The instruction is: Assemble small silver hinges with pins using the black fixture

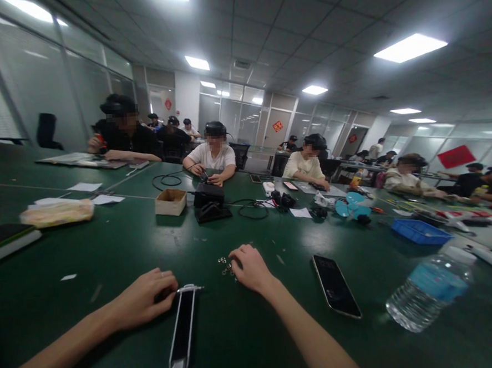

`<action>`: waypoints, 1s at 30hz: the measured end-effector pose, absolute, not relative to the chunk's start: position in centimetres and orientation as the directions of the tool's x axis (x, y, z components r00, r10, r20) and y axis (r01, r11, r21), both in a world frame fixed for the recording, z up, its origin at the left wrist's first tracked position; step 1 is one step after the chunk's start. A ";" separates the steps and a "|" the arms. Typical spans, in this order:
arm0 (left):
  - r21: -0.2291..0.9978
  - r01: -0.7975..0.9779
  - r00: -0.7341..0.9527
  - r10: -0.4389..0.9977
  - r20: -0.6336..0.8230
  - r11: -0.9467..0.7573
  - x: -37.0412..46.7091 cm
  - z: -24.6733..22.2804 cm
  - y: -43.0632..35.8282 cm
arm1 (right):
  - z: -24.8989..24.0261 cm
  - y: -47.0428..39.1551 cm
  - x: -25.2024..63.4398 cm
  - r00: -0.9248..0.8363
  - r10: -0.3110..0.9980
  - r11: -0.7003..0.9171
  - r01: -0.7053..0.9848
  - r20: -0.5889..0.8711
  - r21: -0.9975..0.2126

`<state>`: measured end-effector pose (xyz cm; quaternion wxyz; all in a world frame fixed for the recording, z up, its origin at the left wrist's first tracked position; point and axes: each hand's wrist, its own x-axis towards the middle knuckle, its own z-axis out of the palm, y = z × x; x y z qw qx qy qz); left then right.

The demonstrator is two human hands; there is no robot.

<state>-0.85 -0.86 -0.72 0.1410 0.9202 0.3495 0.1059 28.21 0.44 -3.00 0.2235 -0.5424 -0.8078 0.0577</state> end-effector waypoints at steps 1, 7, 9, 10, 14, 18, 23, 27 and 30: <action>0.331 0.618 0.731 0.676 0.092 -0.714 -0.8 -0.7 -0.9 | -3.1 0.4 28.1 -0.314 0.901 0.408 0.849 0.299 -0.336; 0.327 0.630 0.720 0.688 0.094 -0.704 -0.8 -0.7 -1.1 | -3.0 0.0 27.1 -0.361 0.871 0.462 0.833 0.333 -0.304; 0.327 0.628 0.721 0.686 0.098 -0.706 -0.9 -0.8 -1.0 | -2.9 -0.1 26.9 -0.365 0.872 0.459 0.841 0.325 -0.286; 0.326 0.626 0.723 0.684 0.098 -0.709 -0.9 -0.8 -1.0 | -2.8 -0.1 26.8 -0.362 0.875 0.453 0.846 0.322 -0.282; 0.324 0.619 0.729 0.677 0.102 -0.715 -0.9 -0.8 -1.0 | -3.0 0.0 26.4 -0.328 0.888 0.421 0.862 0.321 -0.283; 0.329 0.629 0.720 0.687 0.096 -0.705 -0.9 -0.6 -1.1 | -3.2 0.0 26.0 -0.288 0.904 0.382 0.876 0.315 -0.296; 0.302 0.639 0.721 0.688 0.085 -0.707 -0.7 -0.3 -1.3 | -2.9 -0.2 25.5 -0.260 0.926 0.335 0.900 0.273 -0.279; 0.294 0.645 0.719 0.690 0.079 -0.705 -0.7 -0.3 -1.3 | -3.0 -0.2 25.6 -0.293 0.909 0.362 0.908 0.296 -0.212; 0.298 0.644 0.718 0.691 0.084 -0.705 -0.7 -0.3 -1.3 | -3.0 -0.2 25.6 -0.313 0.891 0.391 0.896 0.329 -0.208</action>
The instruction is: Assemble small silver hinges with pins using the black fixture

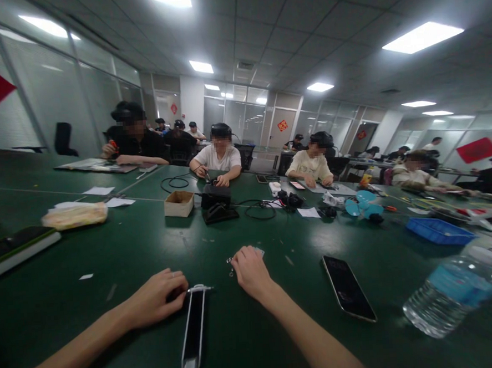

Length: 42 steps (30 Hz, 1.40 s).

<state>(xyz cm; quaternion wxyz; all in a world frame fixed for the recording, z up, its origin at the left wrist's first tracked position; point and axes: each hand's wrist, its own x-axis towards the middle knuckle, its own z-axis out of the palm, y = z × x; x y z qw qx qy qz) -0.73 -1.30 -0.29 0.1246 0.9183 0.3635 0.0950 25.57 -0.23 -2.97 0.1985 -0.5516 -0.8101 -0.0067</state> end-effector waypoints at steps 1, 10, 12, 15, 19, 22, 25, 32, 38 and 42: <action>0.296 0.644 0.717 0.691 0.086 -0.705 -0.7 -0.3 -1.3 | -3.0 -0.3 25.5 -0.321 0.882 0.408 0.886 0.344 -0.220; 0.277 0.643 0.724 0.685 0.083 -0.714 -0.6 -0.5 -1.2 | -2.4 -2.4 23.5 -0.548 0.727 0.685 0.621 0.415 -0.381; 0.281 0.644 0.722 0.687 0.082 -0.711 -0.6 -0.5 -1.1 | -2.3 -2.7 23.3 -0.574 0.714 0.699 0.600 0.400 -0.388; 0.278 0.646 0.723 0.687 0.078 -0.711 -0.6 -0.6 -1.0 | -2.3 -2.7 23.4 -0.571 0.712 0.702 0.589 0.409 -0.400; 0.286 0.641 0.724 0.685 0.084 -0.713 -0.7 -0.7 -1.0 | -2.7 -2.5 23.5 -0.535 0.713 0.701 0.570 0.453 -0.429; 0.294 0.635 0.726 0.682 0.087 -0.714 -0.7 -0.8 -0.9 | -2.9 -2.5 23.5 -0.530 0.712 0.702 0.558 0.460 -0.443; 0.294 0.638 0.724 0.684 0.087 -0.712 -0.8 -0.9 -0.9 | -3.0 -2.5 23.5 -0.526 0.713 0.701 0.551 0.464 -0.453; 0.291 0.641 0.724 0.685 0.080 -0.711 -0.7 -1.0 -0.8 | -3.4 -2.3 23.4 -0.500 0.723 0.691 0.546 0.477 -0.474; 0.288 0.651 0.717 0.693 0.068 -0.702 -0.8 -1.0 -0.8 | -3.6 -2.2 23.6 -0.482 0.728 0.686 0.524 0.488 -0.506; 0.291 0.643 0.723 0.687 0.076 -0.709 -0.8 -1.1 -0.8 | -3.5 -2.1 23.9 -0.461 0.743 0.669 0.503 0.485 -0.547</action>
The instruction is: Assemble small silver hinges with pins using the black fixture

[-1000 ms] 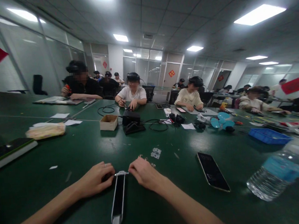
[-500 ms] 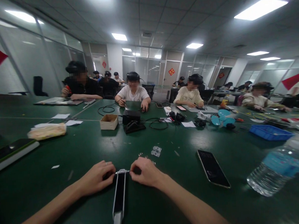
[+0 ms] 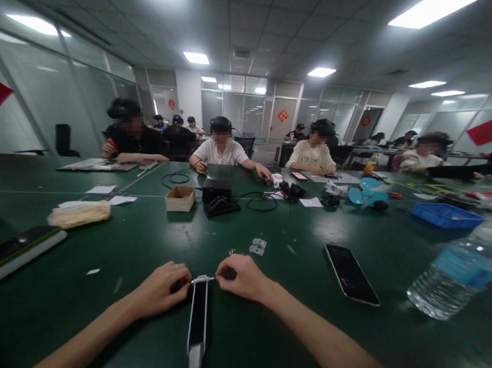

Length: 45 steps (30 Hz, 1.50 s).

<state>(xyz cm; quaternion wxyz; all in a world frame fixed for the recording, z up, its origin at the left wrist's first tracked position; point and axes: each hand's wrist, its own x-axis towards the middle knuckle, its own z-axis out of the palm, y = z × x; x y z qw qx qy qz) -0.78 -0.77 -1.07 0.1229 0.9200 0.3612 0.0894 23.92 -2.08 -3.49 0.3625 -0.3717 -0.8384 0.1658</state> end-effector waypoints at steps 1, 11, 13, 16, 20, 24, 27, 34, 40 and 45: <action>0.293 0.640 0.725 0.685 0.076 -0.710 -0.8 -1.1 -0.7 | -3.5 -2.1 24.0 -0.459 0.748 0.663 0.498 0.479 -0.558; 0.296 0.631 0.730 0.678 0.086 -0.717 -0.7 -0.8 -0.9 | -3.9 -2.2 23.7 -0.471 0.767 0.638 0.487 0.436 -0.596; 0.296 0.630 0.730 0.678 0.092 -0.718 -0.7 -0.7 -1.0 | -3.9 -2.3 23.5 -0.469 0.771 0.634 0.490 0.431 -0.599; 0.297 0.625 0.732 0.675 0.099 -0.722 -0.6 -0.7 -1.0 | -3.7 -2.5 23.3 -0.471 0.768 0.637 0.490 0.434 -0.595; 0.292 0.621 0.733 0.671 0.114 -0.727 -0.7 -0.9 -0.9 | -3.5 -2.7 23.0 -0.490 0.759 0.648 0.515 0.428 -0.560; 0.283 0.623 0.734 0.670 0.110 -0.729 -0.7 -1.1 -0.8 | -3.5 -2.6 22.9 -0.487 0.755 0.655 0.542 0.439 -0.526; 0.282 0.628 0.731 0.674 0.105 -0.725 -0.7 -1.1 -0.8 | -3.4 -2.6 22.8 -0.490 0.757 0.653 0.572 0.432 -0.497; 0.290 0.630 0.728 0.677 0.102 -0.721 -0.7 -1.0 -0.9 | -3.1 -2.7 22.6 -0.507 0.755 0.655 0.605 0.415 -0.452; 0.291 0.628 0.730 0.676 0.100 -0.722 -0.7 -1.1 -0.8 | -2.8 -2.9 22.6 -0.531 0.743 0.669 0.602 0.407 -0.435; 0.304 0.629 0.724 0.682 0.108 -0.716 -0.7 -1.1 -0.9 | -2.6 -2.9 22.6 -0.546 0.736 0.676 0.611 0.399 -0.411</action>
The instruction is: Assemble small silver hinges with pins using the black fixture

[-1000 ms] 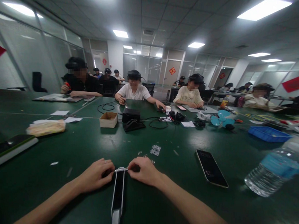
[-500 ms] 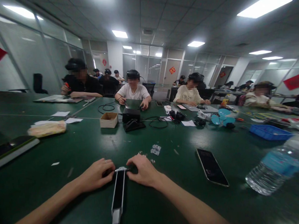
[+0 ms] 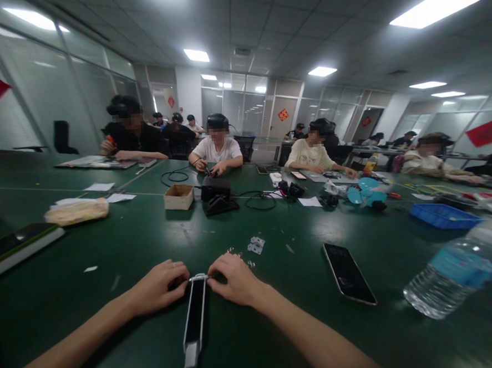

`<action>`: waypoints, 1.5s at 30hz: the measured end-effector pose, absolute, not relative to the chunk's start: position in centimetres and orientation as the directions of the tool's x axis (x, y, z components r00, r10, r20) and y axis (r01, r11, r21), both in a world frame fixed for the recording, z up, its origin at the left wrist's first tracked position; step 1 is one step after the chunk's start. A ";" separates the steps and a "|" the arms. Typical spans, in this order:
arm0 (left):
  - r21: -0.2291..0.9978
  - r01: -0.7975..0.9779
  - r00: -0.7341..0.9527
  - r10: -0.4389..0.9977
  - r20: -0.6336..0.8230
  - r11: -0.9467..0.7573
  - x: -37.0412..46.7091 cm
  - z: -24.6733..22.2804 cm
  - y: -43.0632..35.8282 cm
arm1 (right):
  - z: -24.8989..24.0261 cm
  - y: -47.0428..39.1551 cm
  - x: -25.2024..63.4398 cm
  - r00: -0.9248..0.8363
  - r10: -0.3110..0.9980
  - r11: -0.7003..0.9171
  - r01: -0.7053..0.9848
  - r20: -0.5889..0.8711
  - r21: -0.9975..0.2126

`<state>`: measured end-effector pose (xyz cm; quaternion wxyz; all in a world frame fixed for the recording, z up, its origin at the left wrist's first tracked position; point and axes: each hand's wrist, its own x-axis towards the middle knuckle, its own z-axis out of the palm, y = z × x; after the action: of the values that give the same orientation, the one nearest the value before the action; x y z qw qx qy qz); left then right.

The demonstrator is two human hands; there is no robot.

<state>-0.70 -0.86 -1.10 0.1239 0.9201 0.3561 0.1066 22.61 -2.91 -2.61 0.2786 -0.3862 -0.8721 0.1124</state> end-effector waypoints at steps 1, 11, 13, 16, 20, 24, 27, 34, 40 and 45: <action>0.305 0.627 0.725 0.680 0.108 -0.716 -0.7 -1.1 -0.9 | -2.6 -2.9 22.6 -0.550 0.734 0.679 0.611 0.399 -0.407; 0.286 0.636 0.723 0.683 0.102 -0.716 -0.8 -1.3 -0.8 | -3.1 -2.8 22.7 -0.572 0.703 0.710 0.599 0.423 -0.371; 0.279 0.641 0.721 0.686 0.103 -0.715 -0.7 -1.2 -0.8 | -3.1 -2.8 22.6 -0.584 0.690 0.723 0.590 0.428 -0.361; 0.280 0.640 0.722 0.685 0.101 -0.716 -0.7 -1.1 -0.9 | -3.0 -2.8 22.6 -0.593 0.682 0.729 0.597 0.428 -0.336; 0.284 0.632 0.728 0.678 0.100 -0.721 -0.7 -0.9 -0.8 | -2.4 -2.2 23.7 -0.503 0.681 0.704 0.649 0.533 -0.287; 0.307 0.630 0.730 0.679 0.078 -0.713 -0.9 -0.9 -0.7 | -1.3 -1.0 26.2 -0.393 0.680 0.635 0.737 0.618 -0.230; 0.310 0.632 0.731 0.679 0.067 -0.710 -1.0 -1.0 -0.6 | -0.6 -0.4 28.0 -0.421 0.719 0.580 0.801 0.554 -0.144; 0.299 0.647 0.715 0.694 0.083 -0.702 -1.1 -1.4 -0.5 | -0.3 -0.3 28.6 -0.561 0.779 0.591 0.806 0.281 -0.029; 0.245 0.675 0.692 0.713 0.118 -0.696 -0.9 -1.4 -0.3 | -0.1 -0.6 28.1 -0.514 0.841 0.521 0.853 0.167 0.000; 0.249 0.713 0.644 0.753 0.138 -0.655 -1.1 -1.9 0.1 | -0.4 -0.5 28.0 -0.452 0.885 0.458 0.888 0.109 -0.039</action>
<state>-1.07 0.08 -1.93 0.0863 0.9024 0.4061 0.1151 28.03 -0.54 -0.39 0.0566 -0.5203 -0.8520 -0.0118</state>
